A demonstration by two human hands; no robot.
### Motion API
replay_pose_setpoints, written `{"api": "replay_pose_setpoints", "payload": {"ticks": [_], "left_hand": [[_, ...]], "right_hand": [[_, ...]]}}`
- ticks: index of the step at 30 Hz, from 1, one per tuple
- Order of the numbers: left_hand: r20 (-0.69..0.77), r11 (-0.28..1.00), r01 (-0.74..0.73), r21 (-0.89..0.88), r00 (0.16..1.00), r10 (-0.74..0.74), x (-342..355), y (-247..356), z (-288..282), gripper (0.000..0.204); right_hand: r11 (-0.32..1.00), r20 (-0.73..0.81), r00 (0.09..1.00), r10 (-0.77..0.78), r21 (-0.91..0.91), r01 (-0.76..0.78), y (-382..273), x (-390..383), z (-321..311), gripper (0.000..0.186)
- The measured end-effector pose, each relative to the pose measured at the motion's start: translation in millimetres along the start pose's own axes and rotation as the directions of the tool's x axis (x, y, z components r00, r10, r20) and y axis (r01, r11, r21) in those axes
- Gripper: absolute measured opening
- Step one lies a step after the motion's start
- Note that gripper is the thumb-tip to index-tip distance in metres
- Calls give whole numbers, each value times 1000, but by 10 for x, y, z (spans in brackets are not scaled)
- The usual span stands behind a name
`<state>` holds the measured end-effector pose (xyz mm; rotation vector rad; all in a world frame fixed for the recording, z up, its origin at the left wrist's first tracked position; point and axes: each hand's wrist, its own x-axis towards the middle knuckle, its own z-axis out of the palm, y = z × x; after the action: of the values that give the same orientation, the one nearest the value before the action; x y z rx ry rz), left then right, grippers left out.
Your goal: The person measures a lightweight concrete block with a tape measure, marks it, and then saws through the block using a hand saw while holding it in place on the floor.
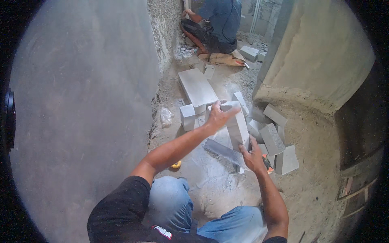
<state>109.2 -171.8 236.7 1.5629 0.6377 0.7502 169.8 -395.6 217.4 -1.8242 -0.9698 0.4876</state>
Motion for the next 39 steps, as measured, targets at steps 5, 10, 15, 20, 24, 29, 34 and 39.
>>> {"api": "replay_pose_setpoints", "payload": {"ticks": [5, 10, 15, 20, 24, 29, 34, 39], "left_hand": [[167, 958, 164, -234, 978, -126, -204, 59, -83, 79], [385, 755, 371, -540, 907, -171, -420, 59, -98, 54], [259, 672, 370, -642, 929, -264, -522, -18, 6, 44], [289, 618, 393, -680, 919, -267, -602, -100, -77, 52], [375, 484, 461, -744, 887, -269, -620, -213, -156, 61], [468, 539, 486, -688, 865, -181, -644, -87, -117, 66], [485, 502, 393, -770, 872, 62, -745, 169, -129, 70], [568, 424, 488, -763, 819, 80, -812, 171, -81, 70]], "right_hand": [[969, 136, 988, 68, 225, -98, -98, -137, -184, 52], [819, 352, 908, 229, 434, -375, -185, -197, -278, 53], [784, 260, 927, 269, 500, -367, -91, -152, -270, 50], [893, 276, 926, 257, 299, -336, -274, -212, -189, 51], [781, 330, 913, 239, 493, -383, -191, -229, -184, 51], [635, 319, 910, 263, 653, -413, -72, -224, -222, 51], [549, 383, 895, 228, 709, -443, -234, -193, -193, 55], [498, 438, 855, 278, 695, -519, -251, -251, -196, 59]]}}
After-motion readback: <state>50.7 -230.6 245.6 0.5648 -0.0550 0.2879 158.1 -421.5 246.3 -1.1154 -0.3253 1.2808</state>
